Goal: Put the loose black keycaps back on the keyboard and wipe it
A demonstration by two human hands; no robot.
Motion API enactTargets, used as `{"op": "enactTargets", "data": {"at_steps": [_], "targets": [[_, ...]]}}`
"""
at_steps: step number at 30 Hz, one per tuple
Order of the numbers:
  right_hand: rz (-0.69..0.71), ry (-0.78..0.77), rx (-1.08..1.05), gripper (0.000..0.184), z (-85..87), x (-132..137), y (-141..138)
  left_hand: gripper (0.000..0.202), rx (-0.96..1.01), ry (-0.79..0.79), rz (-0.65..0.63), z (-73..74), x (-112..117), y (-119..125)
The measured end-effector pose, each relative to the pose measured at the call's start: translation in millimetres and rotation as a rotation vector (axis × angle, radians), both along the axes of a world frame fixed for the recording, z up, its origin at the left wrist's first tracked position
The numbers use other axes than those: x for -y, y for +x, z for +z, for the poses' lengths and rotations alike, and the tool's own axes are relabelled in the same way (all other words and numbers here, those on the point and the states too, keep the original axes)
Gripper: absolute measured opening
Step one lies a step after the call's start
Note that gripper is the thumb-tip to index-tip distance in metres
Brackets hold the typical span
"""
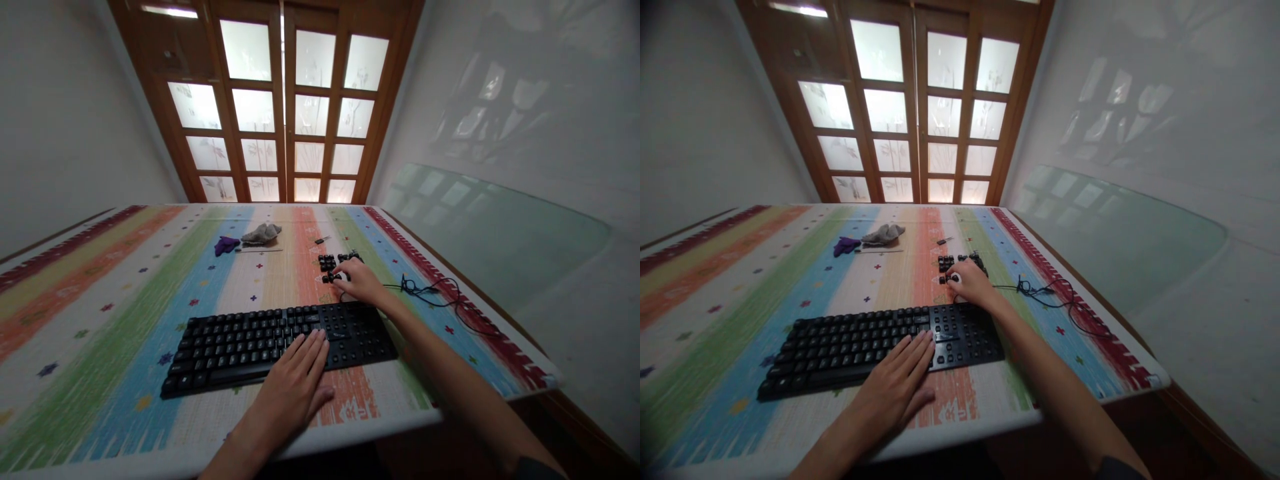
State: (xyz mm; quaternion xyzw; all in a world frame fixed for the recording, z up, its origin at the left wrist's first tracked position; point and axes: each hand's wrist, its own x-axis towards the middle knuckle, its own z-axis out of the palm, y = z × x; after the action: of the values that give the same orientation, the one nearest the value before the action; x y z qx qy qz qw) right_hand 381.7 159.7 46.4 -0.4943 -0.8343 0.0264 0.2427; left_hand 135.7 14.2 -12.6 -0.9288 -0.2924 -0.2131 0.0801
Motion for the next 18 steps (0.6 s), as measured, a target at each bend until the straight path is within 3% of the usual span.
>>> {"op": "enactTargets", "data": {"at_steps": [6,18], "targets": [[0.033,0.006,0.132,0.011,-11.6,-15.0,-7.7,0.077,-0.008,-0.072,0.001,1.3,3.8,-1.5],[0.008,-0.005,0.213,0.026,-18.4,-19.2,-4.3,0.060,0.003,-0.045,-0.018,6.6,5.6,0.0]]}}
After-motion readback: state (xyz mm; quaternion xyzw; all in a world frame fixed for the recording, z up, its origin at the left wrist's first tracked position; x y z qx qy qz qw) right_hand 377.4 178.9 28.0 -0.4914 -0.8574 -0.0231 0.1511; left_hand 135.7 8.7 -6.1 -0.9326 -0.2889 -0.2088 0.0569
